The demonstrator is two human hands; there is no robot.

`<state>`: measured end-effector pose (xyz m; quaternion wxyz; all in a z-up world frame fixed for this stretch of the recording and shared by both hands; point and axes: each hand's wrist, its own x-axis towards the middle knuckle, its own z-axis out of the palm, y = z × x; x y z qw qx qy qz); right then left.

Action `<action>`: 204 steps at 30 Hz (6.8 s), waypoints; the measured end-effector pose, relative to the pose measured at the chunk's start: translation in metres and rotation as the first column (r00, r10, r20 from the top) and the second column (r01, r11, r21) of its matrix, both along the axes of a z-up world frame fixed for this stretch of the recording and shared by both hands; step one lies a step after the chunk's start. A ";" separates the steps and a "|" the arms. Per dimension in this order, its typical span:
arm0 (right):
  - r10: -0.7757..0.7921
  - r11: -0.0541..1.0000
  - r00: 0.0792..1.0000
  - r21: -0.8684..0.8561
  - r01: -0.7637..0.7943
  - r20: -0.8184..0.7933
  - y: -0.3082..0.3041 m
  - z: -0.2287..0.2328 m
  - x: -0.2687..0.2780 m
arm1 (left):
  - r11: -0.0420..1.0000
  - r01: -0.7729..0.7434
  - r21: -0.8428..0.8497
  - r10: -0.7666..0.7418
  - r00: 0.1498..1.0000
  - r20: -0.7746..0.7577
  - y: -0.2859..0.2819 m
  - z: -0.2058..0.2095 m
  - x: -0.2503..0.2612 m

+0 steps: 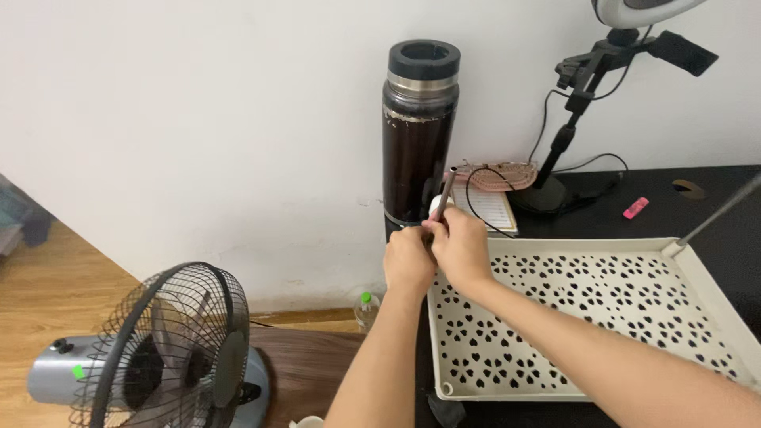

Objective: The person assembles two perforated white trays by inserting metal rods and attaching black plastic clips. They repeatedly insert, remove, and reposition the rods and clips while aligning the trays on a black desk.

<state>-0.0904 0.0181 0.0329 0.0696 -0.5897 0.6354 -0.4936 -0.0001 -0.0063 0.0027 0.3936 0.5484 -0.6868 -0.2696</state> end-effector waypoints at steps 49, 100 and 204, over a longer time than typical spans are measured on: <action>0.403 0.859 0.913 0.371 -0.353 -0.062 -0.008 0.045 -0.055 | 0.998 0.055 0.021 -0.056 0.998 0.036 0.013 -0.012 0.008; -0.846 0.506 0.496 0.592 0.627 0.199 0.294 -0.003 -0.565 | 0.591 0.807 0.003 -0.411 0.298 0.861 0.226 0.036 -0.519; -0.846 0.519 0.430 0.670 0.531 0.315 0.322 -0.030 -0.587 | 0.573 0.811 0.123 -0.465 0.198 0.863 0.221 0.039 -0.522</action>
